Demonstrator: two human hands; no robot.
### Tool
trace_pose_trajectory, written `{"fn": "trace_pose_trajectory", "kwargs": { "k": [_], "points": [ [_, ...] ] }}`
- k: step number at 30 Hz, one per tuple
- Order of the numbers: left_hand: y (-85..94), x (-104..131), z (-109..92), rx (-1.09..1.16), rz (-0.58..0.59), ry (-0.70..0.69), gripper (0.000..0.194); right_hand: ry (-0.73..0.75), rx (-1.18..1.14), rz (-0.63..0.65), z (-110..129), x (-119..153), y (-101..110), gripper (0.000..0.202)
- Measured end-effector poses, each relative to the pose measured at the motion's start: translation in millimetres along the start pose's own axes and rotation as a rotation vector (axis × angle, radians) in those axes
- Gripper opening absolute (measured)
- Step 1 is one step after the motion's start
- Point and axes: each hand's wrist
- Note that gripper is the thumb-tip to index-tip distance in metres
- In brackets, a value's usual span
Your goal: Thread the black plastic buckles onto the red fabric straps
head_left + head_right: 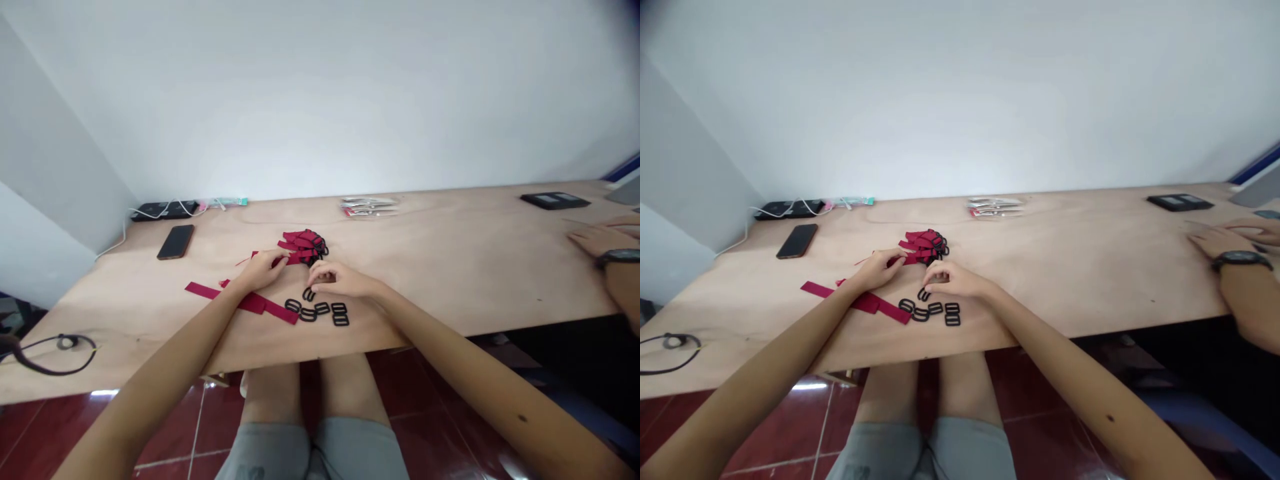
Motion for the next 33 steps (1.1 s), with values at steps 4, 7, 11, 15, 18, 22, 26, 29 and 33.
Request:
{"fn": "trace_pose_trajectory", "kwargs": {
  "k": [4,7,11,15,18,22,26,29,33],
  "points": [
    [1.4,1.3,-3.9,-0.014,-0.007,-0.018,0.028,-0.050,-0.095,0.026,10.0,15.2,1.6,0.031],
    [-0.1,1.0,-3.9,-0.030,0.009,-0.020,0.028,-0.051,-0.034,0.089,15.4,23.1,-0.9,0.029],
    [-2.7,1.1,-3.5,-0.057,0.021,-0.020,0.028,-0.058,0.012,0.145,18.7,24.1,-3.0,0.025],
    [-3.7,2.1,-4.3,-0.054,0.006,-0.007,0.027,-0.107,-0.101,0.112,21.0,20.0,-1.6,0.027],
    [-2.8,2.1,-6.3,-0.018,-0.034,-0.005,0.024,-0.147,-0.198,-0.072,16.7,9.8,-2.1,0.029],
    [-0.8,1.4,-11.3,0.023,-0.089,0.009,0.022,-0.080,-0.292,-0.472,1.8,-22.8,-10.1,0.034],
    [1.3,1.9,-15.0,0.090,-0.164,0.036,0.023,-0.029,-0.473,-0.725,-8.9,-59.1,-20.5,0.035],
    [3.5,3.4,-16.8,0.137,-0.181,0.024,0.024,-0.019,-0.599,-0.780,-10.8,-71.0,-27.2,0.036],
    [5.0,5.1,-20.7,0.184,-0.134,-0.009,0.023,-0.025,-0.717,-0.746,-10.2,-70.5,-35.2,0.035]
  ]
}}
Point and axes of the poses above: each hand's wrist, its own x-axis away from the middle knuckle, its own y-axis out of the back of the hand, z = x × y, and after that the axes turned 13 degrees about y, right-handed
